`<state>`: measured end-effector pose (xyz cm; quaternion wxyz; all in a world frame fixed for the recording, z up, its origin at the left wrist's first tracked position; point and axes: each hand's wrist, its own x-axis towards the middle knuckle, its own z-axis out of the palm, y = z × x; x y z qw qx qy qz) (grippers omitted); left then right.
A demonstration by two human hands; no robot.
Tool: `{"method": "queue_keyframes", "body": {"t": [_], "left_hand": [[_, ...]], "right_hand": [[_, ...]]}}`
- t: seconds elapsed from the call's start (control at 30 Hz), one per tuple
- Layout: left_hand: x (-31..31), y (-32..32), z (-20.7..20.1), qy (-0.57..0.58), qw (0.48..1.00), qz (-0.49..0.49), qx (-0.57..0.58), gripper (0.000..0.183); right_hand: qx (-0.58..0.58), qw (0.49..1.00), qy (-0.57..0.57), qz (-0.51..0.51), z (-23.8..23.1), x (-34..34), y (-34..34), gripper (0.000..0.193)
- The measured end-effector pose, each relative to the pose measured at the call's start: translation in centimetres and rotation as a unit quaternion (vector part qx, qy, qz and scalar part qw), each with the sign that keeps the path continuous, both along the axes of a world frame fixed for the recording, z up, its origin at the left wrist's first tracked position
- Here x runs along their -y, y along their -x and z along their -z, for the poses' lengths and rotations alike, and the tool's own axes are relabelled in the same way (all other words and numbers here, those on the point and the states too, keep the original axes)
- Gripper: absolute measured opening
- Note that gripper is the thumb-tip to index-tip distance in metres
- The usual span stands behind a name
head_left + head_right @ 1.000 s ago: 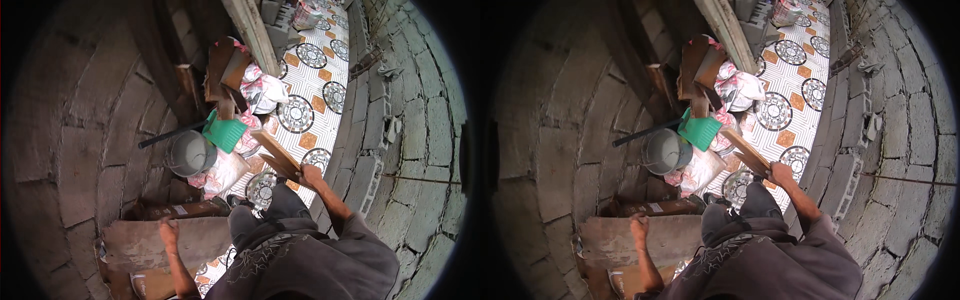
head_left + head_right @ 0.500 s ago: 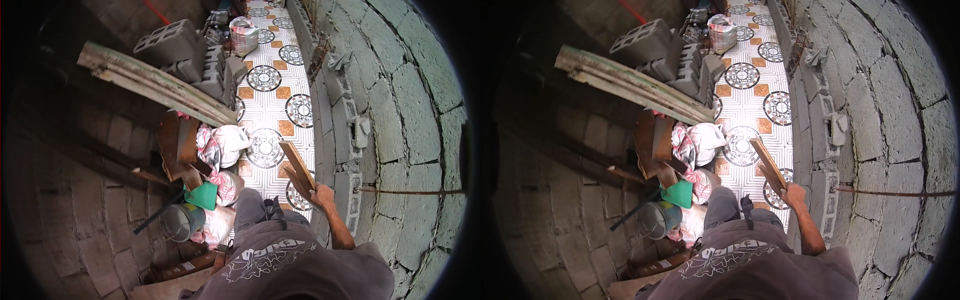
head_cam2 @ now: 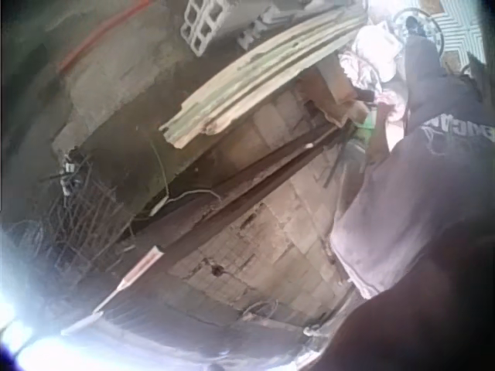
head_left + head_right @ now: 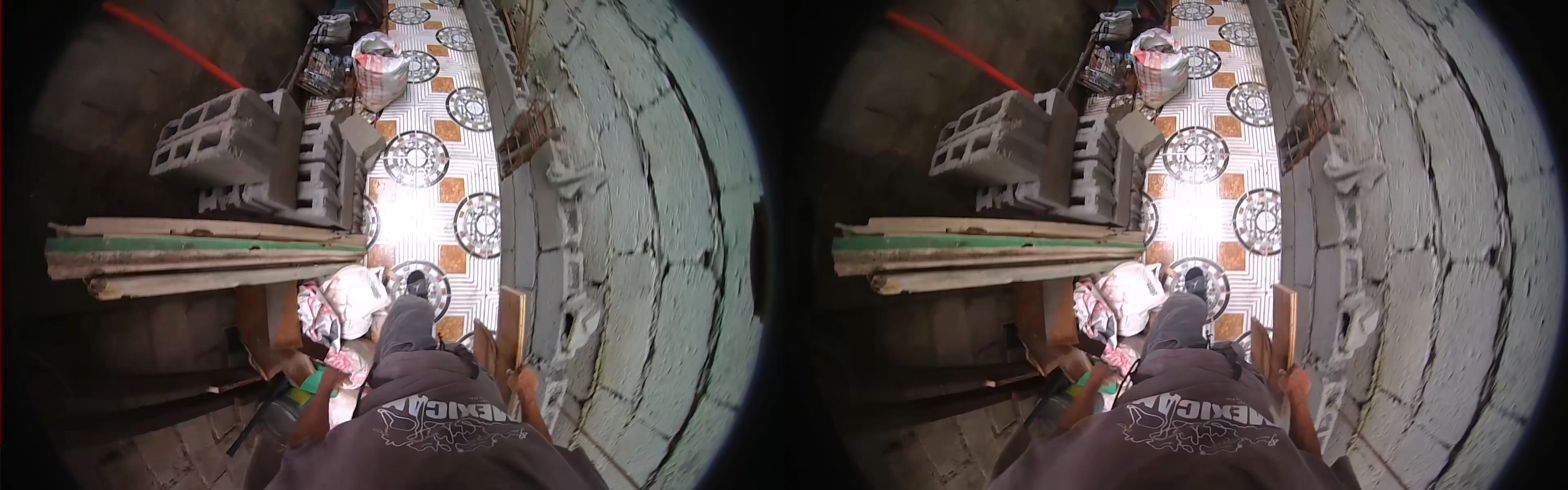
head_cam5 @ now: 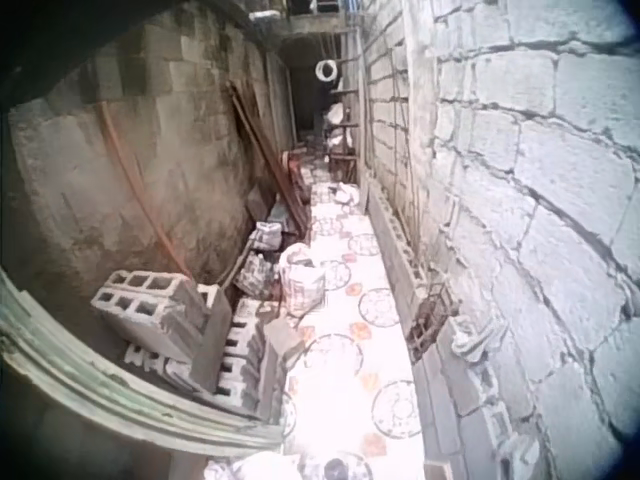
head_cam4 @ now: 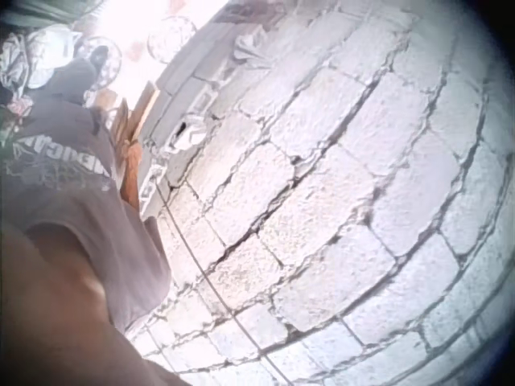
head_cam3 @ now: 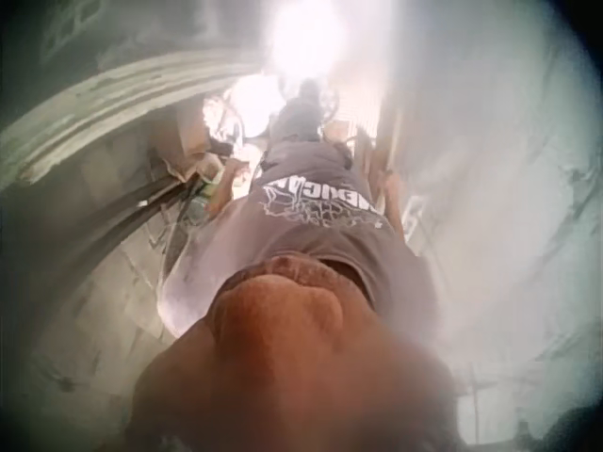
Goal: The person gathers wooden boards, plugs an angle grinder into an extension cord, positions a tile on top of the boards, and cuts it with the angle grinder.
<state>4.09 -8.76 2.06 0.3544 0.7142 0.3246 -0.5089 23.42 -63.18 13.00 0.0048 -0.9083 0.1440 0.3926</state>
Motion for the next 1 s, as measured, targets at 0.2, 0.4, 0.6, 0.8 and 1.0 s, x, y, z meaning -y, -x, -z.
{"method": "queue_keyframes", "body": {"t": [0.2,0.4,0.6,0.8,1.0], "left_hand": [[-7.4,-36.2,-2.7,-0.15,0.947,0.122,0.255,0.044],[-12.4,-60.3,-6.0,-0.164,0.808,0.038,0.565,0.029],[-17.4,-67.2,-3.3,-0.135,0.945,0.059,0.293,0.029],[-16.9,-59.5,1.9,-0.151,0.964,0.147,0.163,0.043],[-11.2,-67.2,1.9,-0.094,0.958,0.17,0.212,0.031]], "right_hand": [[0.005,1.0,0.007,0.022,-1.7,-5.2,-13.1,0.044],[-0.02,1.0,-0.021,0.007,0.4,-9.2,-28.9,0.044],[0.088,0.993,-0.083,-0.014,5.6,-13.7,-48.4,0.04],[0.091,0.988,-0.082,-0.098,2.6,-20.7,-70.9,0.041],[0.151,0.981,-0.076,-0.093,1.1,-28.0,-91.6,0.044]]}}
